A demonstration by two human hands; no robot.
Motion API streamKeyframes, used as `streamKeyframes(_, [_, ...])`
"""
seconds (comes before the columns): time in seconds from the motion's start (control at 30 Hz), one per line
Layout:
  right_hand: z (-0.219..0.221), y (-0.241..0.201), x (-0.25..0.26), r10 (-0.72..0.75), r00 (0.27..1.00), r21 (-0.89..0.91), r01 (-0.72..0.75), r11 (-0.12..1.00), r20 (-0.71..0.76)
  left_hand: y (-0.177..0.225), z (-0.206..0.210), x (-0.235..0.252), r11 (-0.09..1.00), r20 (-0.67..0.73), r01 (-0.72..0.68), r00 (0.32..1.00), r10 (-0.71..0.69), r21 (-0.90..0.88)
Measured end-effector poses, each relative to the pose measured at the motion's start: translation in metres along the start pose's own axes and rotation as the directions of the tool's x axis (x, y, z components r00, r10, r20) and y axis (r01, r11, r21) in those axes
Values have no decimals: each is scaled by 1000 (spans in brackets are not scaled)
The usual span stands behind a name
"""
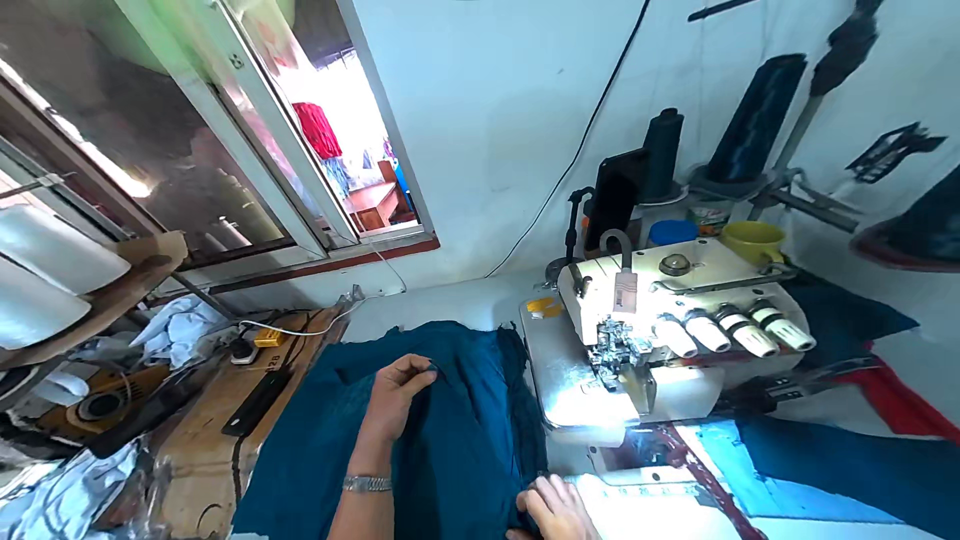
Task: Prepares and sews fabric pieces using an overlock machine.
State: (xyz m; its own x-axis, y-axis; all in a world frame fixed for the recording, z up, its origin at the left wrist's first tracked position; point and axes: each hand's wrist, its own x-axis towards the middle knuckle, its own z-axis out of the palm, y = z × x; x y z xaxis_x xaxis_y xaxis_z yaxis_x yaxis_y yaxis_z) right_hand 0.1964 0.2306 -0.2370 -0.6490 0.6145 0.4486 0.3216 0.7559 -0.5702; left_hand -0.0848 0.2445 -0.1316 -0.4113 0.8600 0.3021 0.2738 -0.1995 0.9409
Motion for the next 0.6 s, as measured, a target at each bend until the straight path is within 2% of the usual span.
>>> streamKeyframes(0.07, [1,-7,6,15,996,37,-11,999,-87,21,-7,-11,995,21,-60,998,62,-78])
streamKeyframes(0.17, [3,-19,28,-20,979,152,52,987,-205,45,-11,-29,991,53,-99,993,104,-90])
streamKeyframes(0.27, [2,-37,61,-95,953,278,177,944,-286,54,-9,-43,986,-2,-136,991,136,-93])
streamKeyframes(0.37, [-1,-53,83,-160,930,271,256,928,-331,57,-6,-51,975,-47,-202,979,198,-94])
streamKeyframes(0.5, [7,-52,73,-133,926,223,222,949,-353,59,-2,-57,964,-126,-255,961,245,-79])
streamKeyframes(0.6, [8,-43,53,-39,934,302,154,941,-356,64,10,-56,976,-198,-213,960,200,-49])
